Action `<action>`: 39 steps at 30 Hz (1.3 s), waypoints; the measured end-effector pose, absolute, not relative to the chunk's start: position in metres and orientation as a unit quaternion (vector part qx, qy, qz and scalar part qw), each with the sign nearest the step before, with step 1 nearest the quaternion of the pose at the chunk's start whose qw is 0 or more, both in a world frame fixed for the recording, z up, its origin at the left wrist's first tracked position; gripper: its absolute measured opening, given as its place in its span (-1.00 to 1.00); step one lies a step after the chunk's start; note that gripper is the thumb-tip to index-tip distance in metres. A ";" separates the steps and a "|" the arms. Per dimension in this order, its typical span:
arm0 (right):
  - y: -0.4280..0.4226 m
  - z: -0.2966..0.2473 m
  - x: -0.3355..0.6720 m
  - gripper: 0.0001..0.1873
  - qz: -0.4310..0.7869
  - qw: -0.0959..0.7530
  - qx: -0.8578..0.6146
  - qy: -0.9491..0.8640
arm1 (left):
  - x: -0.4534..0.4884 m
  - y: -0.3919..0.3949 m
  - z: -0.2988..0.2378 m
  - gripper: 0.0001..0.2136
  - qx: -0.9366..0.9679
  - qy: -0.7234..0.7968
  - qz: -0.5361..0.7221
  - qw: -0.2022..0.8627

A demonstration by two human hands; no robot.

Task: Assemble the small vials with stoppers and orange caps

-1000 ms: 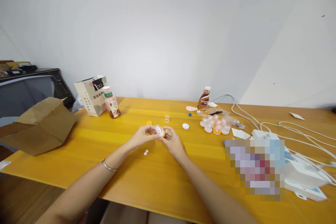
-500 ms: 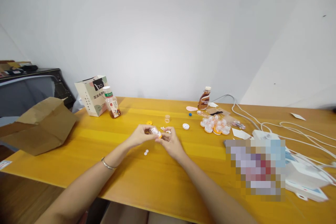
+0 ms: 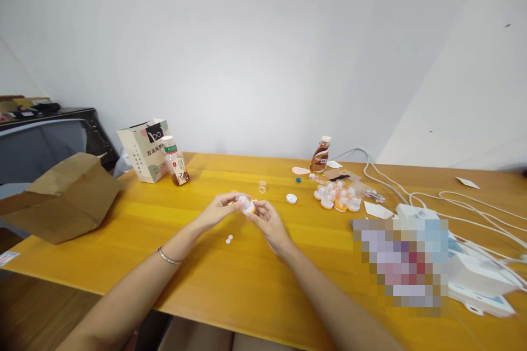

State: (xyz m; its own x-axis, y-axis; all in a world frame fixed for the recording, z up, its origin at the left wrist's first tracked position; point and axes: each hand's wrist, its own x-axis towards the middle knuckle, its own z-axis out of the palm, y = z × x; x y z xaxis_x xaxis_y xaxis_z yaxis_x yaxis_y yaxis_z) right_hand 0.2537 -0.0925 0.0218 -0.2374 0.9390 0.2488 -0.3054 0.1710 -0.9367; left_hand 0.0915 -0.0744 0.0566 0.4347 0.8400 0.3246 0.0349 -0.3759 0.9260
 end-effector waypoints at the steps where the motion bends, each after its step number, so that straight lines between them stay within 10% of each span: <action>1: -0.093 0.022 0.254 -0.70 0.582 0.546 -0.288 -0.529 | 0.092 -0.075 0.057 -0.67 0.708 0.304 0.429 0.472; 39: -0.103 0.026 0.249 -0.82 0.710 0.523 -0.221 -0.416 | 0.108 -0.087 0.049 -0.73 0.697 0.288 0.471 0.457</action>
